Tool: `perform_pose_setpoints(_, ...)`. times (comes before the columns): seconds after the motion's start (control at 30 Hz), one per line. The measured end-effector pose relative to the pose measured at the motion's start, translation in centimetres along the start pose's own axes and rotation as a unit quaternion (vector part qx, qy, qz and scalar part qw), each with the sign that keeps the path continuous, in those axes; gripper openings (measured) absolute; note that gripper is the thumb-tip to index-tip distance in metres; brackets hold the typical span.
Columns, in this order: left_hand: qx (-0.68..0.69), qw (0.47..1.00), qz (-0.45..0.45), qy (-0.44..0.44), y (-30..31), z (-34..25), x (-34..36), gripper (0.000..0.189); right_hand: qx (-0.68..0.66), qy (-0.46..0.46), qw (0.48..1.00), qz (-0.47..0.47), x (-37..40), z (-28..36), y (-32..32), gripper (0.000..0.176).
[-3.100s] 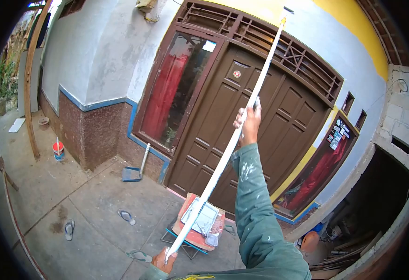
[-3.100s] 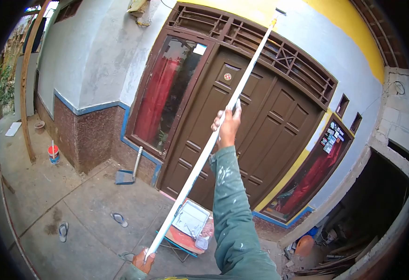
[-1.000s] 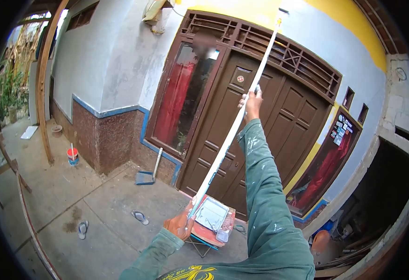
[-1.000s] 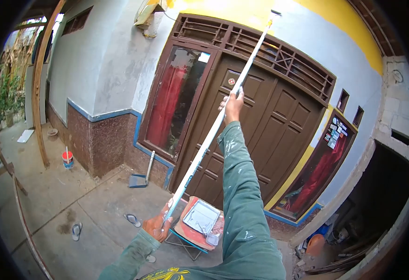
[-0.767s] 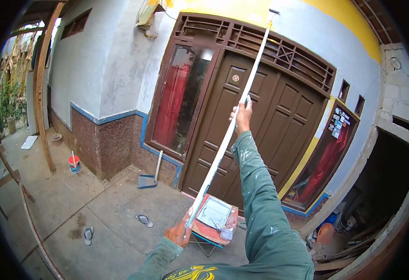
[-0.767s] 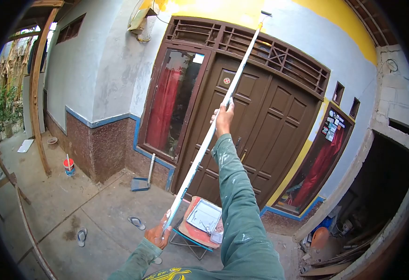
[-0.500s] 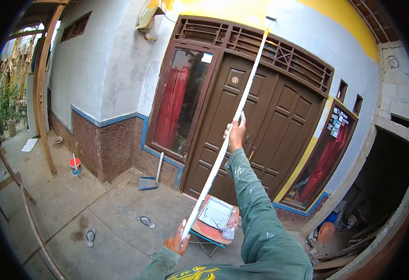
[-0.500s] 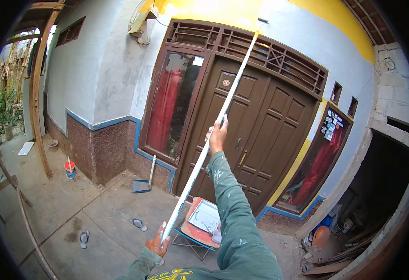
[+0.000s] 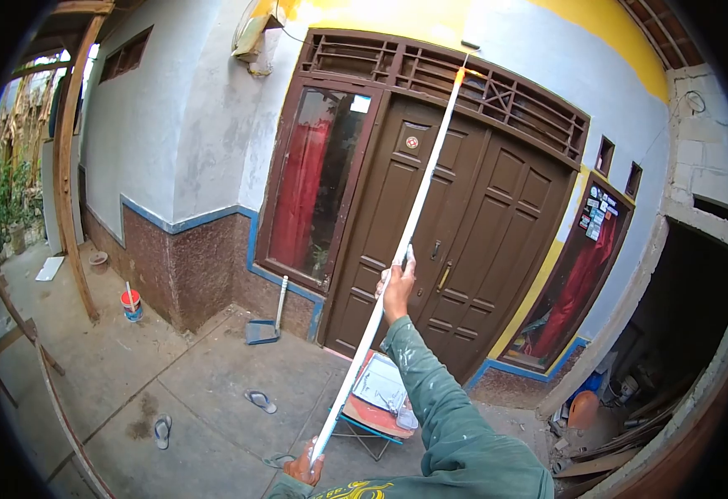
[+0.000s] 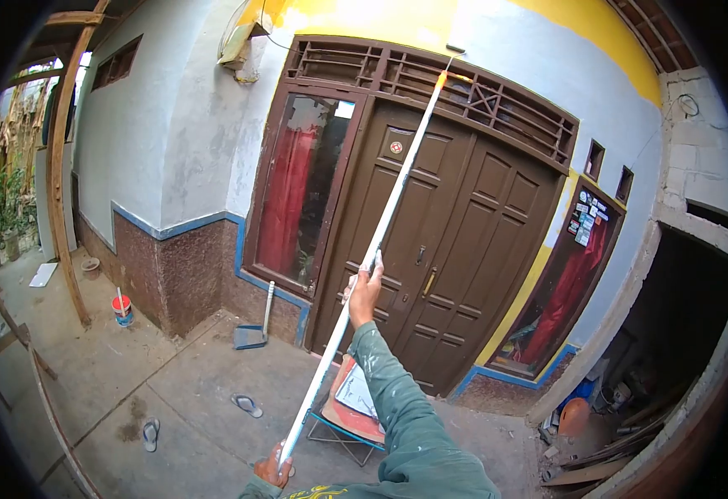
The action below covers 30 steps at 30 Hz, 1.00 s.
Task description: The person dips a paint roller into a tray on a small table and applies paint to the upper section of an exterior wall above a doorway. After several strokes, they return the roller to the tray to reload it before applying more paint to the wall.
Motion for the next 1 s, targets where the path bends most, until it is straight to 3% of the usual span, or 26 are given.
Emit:
perform_pose_setpoints(0.3, -0.007, 1.0, -0.013, -0.007, -3.2, 3.7, 2.3, 0.048, -0.013, -0.025, 1.0, 0.002, 3.0, -0.4, 0.7, 0.053)
perform_pose_setpoints(0.37, -0.113, 0.976, -0.159, -0.102, -3.8, 3.9, 3.7, 0.03, -0.015, -0.026, 1.0, -0.003, 3.4, -0.7, 0.8, 0.053)
perform_pose_setpoints(0.4, -0.113, 0.976, -0.158, -0.102, -4.1, 4.2, 3.8, 0.03, -0.016, -0.029, 0.999, -0.007, 3.7, -0.7, 0.9, 0.052)
perform_pose_setpoints(0.47, -0.131, 0.934, -0.277, -0.181, -3.6, 3.7, 4.3, 0.029, -0.021, -0.036, 0.999, -0.01, 4.2, -0.5, 1.0, 0.052)
perform_pose_setpoints(0.67, -0.096, 0.956, -0.225, -0.161, -4.2, 4.7, 5.7, 0.025, -0.013, -0.036, 0.999, -0.018, 5.3, 0.0, 1.2, 0.05)
perform_pose_setpoints(0.87, -0.09, 0.949, -0.257, -0.158, -4.4, 4.7, 6.4, 0.025, -0.031, -0.049, 0.998, -0.02, 5.9, 0.0, 1.4, 0.049)
perform_pose_setpoints(1.0, -0.094, 0.959, -0.233, -0.132, -4.6, 5.3, 6.8, 0.03, -0.038, -0.049, 0.998, -0.013, 6.4, -0.3, 1.4, 0.046)
Point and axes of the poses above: each hand's wrist, its own x-axis away from the middle knuckle, its own y-axis out of the back of the hand, z = x × y, the point moved 3 cm from there along -x, towards the middle knuckle, and after that the axes turned 8 degrees about y, right-handed, at the moved point
